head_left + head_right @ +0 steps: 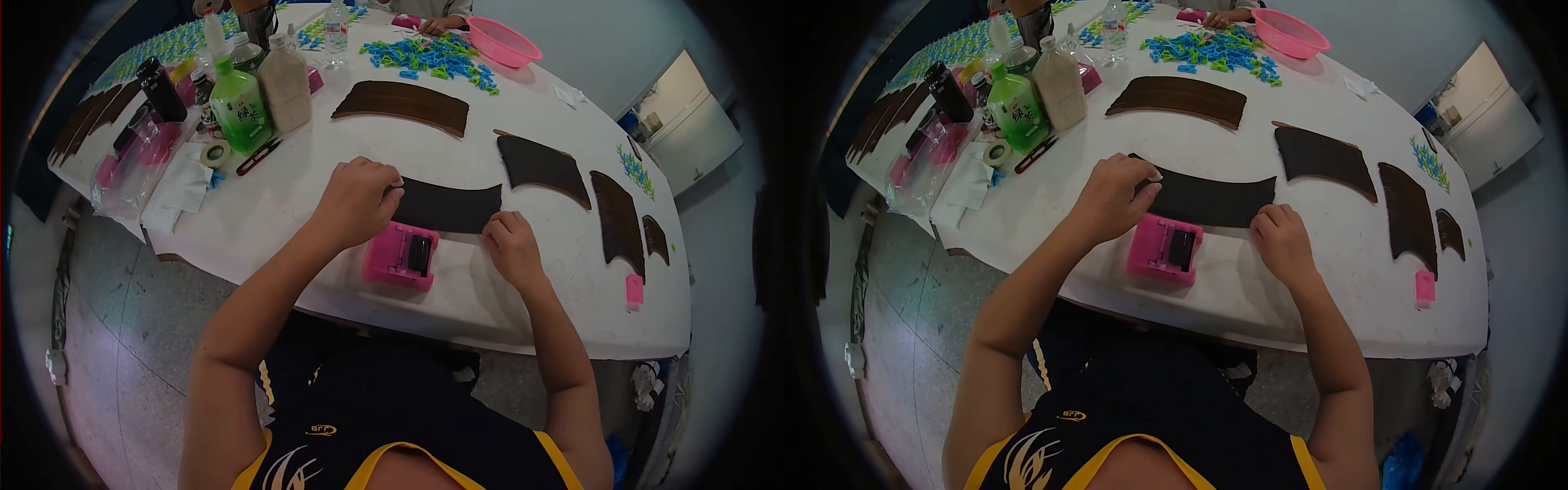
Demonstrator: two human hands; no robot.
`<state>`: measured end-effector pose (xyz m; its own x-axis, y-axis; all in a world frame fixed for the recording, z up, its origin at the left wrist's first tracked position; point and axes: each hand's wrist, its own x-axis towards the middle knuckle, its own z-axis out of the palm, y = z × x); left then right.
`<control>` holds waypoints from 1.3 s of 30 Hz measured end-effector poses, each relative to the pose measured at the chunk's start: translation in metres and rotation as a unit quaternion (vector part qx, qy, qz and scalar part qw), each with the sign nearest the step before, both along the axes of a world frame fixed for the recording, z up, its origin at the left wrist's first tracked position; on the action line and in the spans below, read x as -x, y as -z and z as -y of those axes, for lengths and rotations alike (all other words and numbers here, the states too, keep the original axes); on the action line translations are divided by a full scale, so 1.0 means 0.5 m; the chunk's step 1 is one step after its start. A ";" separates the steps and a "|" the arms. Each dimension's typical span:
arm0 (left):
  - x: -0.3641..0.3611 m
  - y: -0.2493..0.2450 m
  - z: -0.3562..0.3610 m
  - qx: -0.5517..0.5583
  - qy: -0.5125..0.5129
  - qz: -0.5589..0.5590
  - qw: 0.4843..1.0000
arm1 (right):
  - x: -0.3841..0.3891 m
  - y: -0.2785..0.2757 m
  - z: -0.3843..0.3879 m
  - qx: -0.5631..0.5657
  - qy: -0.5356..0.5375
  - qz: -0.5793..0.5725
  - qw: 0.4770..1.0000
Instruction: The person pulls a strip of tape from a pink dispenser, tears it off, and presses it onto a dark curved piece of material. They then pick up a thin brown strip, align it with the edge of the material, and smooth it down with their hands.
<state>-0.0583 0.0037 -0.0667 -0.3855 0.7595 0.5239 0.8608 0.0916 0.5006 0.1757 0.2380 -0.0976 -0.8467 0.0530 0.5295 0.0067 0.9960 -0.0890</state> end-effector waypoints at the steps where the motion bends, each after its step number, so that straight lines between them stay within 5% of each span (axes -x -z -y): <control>1: -0.008 -0.004 -0.003 -0.007 0.015 -0.012 1.000 | 0.006 -0.012 0.005 0.001 -0.002 0.002 1.000; 5: -0.059 -0.011 -0.032 -0.062 0.058 -0.037 0.996 | 0.044 -0.103 0.070 0.060 -0.047 0.001 0.997; 12: -0.075 -0.071 -0.002 0.051 0.078 -0.134 0.987 | 0.066 -0.137 0.118 0.240 -0.044 0.014 0.970; 19: -0.057 -0.132 0.025 0.168 0.127 -0.275 0.938 | 0.077 -0.100 0.144 0.270 -0.094 0.088 0.954; 39: -0.077 -0.158 0.014 0.207 0.158 -0.356 0.898 | 0.100 -0.047 0.161 0.294 -0.114 0.096 0.944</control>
<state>-0.0200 -0.0033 0.0124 0.2037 0.9584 0.2000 0.9648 -0.1618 -0.2074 0.1259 0.1577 -0.0741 -0.9491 0.0938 0.3008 -0.1302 0.7527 -0.6453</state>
